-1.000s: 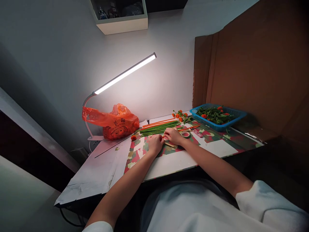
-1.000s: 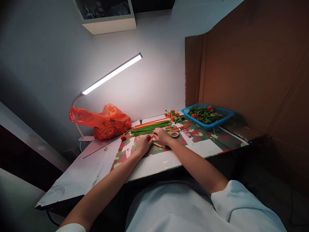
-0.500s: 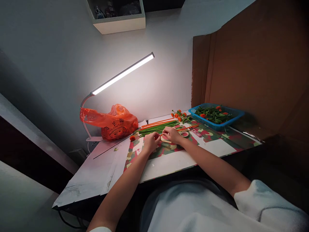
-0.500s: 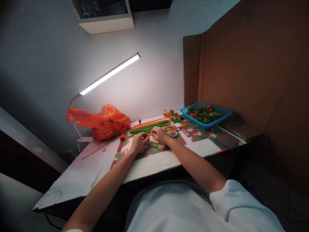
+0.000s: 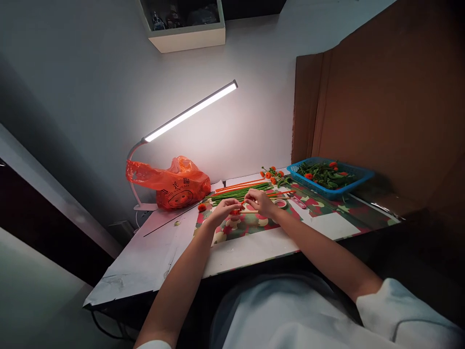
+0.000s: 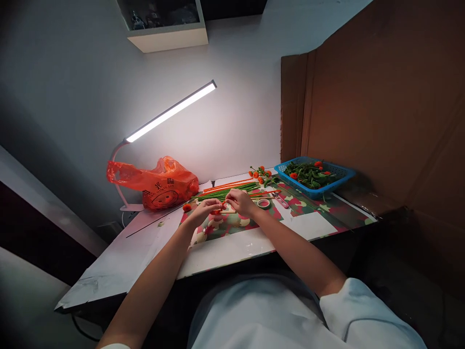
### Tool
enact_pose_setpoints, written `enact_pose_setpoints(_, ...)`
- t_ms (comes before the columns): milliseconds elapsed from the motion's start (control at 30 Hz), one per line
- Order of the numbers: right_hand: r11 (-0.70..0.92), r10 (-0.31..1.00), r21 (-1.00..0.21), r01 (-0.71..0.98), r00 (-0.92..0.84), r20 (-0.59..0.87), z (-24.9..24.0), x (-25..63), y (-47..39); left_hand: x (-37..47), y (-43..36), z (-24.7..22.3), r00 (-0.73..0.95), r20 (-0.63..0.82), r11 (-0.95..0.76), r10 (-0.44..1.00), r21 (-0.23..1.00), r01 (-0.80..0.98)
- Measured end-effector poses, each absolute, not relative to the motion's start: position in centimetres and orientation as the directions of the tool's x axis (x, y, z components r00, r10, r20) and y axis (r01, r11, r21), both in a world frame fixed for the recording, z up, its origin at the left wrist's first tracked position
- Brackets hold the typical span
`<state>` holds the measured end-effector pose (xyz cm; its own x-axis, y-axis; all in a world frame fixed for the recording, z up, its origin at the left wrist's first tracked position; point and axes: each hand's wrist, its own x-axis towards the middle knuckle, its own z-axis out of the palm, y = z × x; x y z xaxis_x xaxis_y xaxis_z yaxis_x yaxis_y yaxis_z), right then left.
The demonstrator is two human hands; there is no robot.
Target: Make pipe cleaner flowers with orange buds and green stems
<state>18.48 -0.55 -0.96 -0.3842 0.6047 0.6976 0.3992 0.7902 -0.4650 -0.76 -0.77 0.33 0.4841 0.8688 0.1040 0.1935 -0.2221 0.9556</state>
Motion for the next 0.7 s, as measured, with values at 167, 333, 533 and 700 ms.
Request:
enact_pose_setpoints(167, 0.842, 0.526, -0.378, 0.384, -0.435, 0.730, 0.3, 18.1, -1.7, -1.2, -0.7, -0.1, 0.605, -0.030, 0.026, 0.795, 1.000, 0.016)
enact_pose_setpoints(333, 0.904, 0.411, -0.272, 0.329, -0.494, 0.766, 2.2, 17.1, -3.7, -1.4, -0.8, -1.3, 0.568, -0.021, 0.003, 0.823, 0.999, 0.032)
enact_pose_setpoints(533, 0.955, 0.148, 0.072, 0.286, -0.677, 0.721, 4.4, 16.9, -5.9, -1.3, -1.6, -1.9, 0.706, -0.054, 0.006, 0.706, 0.997, 0.071)
enact_pose_setpoints(700, 0.908, 0.142, 0.221, 0.355, -0.759, 0.636, 5.7, 19.0, -4.5, -0.8, -2.0, 0.2, 0.727, 0.061, -0.036, 0.684, 0.998, -0.049)
